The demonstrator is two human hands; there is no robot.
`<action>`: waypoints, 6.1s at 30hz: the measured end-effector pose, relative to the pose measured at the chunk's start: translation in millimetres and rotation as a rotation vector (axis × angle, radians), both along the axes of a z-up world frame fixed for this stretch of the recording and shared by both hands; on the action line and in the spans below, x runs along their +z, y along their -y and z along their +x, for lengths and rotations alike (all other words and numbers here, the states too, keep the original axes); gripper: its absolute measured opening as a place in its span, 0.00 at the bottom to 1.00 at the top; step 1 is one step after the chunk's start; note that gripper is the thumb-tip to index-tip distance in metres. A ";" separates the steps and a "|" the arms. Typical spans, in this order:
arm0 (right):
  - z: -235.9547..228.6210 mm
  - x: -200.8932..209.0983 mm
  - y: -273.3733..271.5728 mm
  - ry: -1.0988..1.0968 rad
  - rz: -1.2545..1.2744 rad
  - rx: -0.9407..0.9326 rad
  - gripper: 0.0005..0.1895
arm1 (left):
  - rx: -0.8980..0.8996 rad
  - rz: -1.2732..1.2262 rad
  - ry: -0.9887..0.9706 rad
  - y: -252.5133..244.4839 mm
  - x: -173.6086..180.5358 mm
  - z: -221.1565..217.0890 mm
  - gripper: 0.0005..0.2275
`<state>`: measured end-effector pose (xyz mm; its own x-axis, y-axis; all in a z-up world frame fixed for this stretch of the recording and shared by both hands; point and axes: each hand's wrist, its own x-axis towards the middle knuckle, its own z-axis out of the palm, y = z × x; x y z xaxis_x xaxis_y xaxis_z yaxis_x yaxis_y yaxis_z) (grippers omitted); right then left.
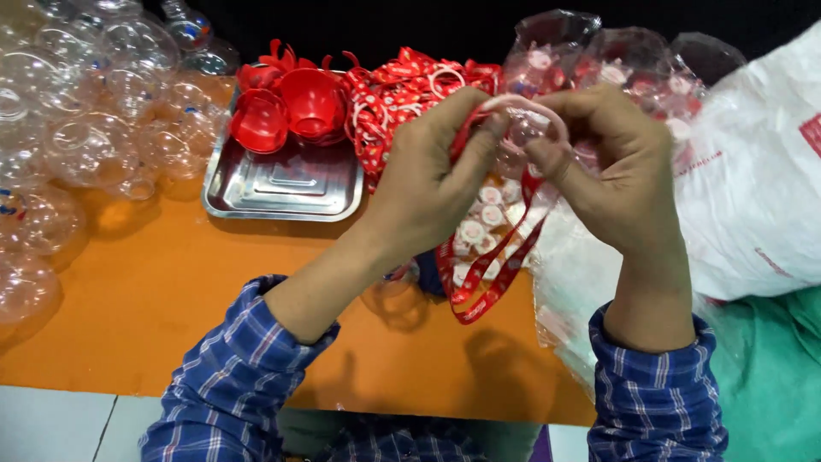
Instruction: Assembling a plastic globe-like product by inserting a red internal component and securing a red lanyard around the neck.
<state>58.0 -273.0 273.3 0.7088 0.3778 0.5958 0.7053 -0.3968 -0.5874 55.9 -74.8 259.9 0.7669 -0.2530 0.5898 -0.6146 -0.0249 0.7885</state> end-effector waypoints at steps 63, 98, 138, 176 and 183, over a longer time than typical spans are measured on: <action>-47.8 -132.5 1.8 -0.557 0.605 0.164 0.15 | 0.006 0.442 -0.697 -125.9 -117.9 -115.3 0.25; -74.6 -143.4 -99.1 -0.549 0.411 -0.053 0.05 | 0.135 0.079 -0.425 -85.0 -113.8 -81.7 0.05; 29.9 -252.0 -77.3 -1.073 0.086 -0.380 0.09 | 0.360 0.206 -0.925 -108.4 -222.4 -9.8 0.10; -7.8 -230.3 -66.4 -0.817 0.317 0.019 0.13 | 0.006 0.200 -0.623 -127.2 -193.2 -21.3 0.21; -21.4 -199.4 -63.4 -0.897 0.310 0.047 0.11 | -0.215 -0.171 -1.056 -127.3 -205.5 -7.7 0.24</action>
<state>36.6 -209.6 73.9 0.9386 0.3343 -0.0852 -0.0491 -0.1150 -0.9922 48.2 52.5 54.4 0.8564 -0.4201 -0.3002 0.3963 0.1619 0.9038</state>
